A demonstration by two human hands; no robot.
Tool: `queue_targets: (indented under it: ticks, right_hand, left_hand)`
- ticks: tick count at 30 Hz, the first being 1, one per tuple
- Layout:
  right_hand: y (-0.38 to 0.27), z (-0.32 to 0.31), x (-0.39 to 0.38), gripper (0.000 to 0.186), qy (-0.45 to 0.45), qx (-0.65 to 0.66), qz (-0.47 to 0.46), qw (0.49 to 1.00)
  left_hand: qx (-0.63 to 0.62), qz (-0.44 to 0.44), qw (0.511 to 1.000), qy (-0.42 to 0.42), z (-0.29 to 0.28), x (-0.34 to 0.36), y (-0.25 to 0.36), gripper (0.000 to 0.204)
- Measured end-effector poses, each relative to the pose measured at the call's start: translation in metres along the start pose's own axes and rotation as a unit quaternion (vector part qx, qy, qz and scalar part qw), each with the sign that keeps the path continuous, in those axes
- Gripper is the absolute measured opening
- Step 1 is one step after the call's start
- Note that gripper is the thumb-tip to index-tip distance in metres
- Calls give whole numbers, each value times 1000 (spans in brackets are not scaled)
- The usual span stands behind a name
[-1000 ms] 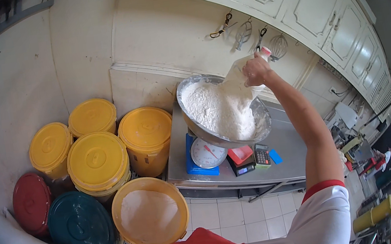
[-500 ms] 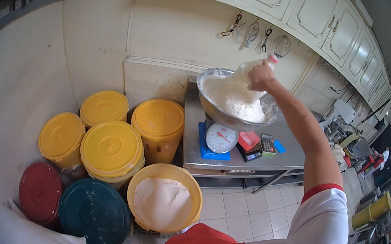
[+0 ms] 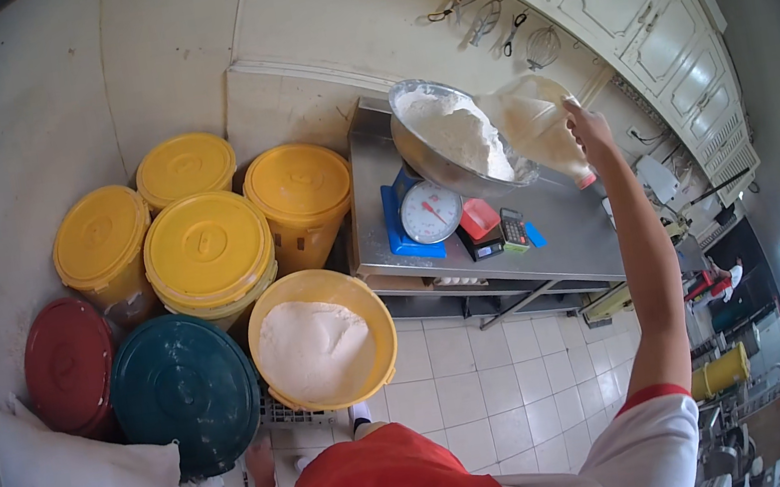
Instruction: The person lifts a large bag of flour from a stack, opens it, and pours the contents into a yellow bucket. They then use a plastic scoop to transfer flour from the bucket into a large metal mixing bowl on a scale, before finally pouring the measured flour into an industrial dough mixer.
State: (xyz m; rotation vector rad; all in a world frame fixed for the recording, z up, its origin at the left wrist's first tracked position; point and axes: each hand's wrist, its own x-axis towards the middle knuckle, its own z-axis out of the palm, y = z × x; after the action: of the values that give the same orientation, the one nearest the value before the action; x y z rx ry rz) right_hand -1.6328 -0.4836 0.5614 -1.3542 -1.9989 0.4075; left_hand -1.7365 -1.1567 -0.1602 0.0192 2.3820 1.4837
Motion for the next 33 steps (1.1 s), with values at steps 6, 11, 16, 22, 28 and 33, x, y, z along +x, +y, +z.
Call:
queue_targets:
  ticks: [6, 11, 16, 22, 28, 33]
  right_hand:
    - [-6, 36, -130, 34, -207, 358, 86, 906]
    - [70, 182, -216, 42, -274, 489, 264, 785]
    - [185, 369, -347, 21, -458, 301, 439, 712]
    - [246, 533, -405, 30, -375, 176, 730, 543]
    - [303, 641, -392, 36, -342, -179, 543, 746]
    - [289, 719, -385, 53, -429, -404, 208, 781]
  left_hand:
    - [174, 113, 978, 37, 40, 74, 147, 42]
    - [271, -161, 945, 85, 58, 143, 190, 72]
    - [315, -180, 913, 189, 91, 174, 169, 82]
    - [406, -160, 862, 259, 111, 189, 163, 80]
    - [415, -166, 859, 250, 125, 216, 164, 80]
    - [425, -194, 856, 222, 126, 226, 157, 80]
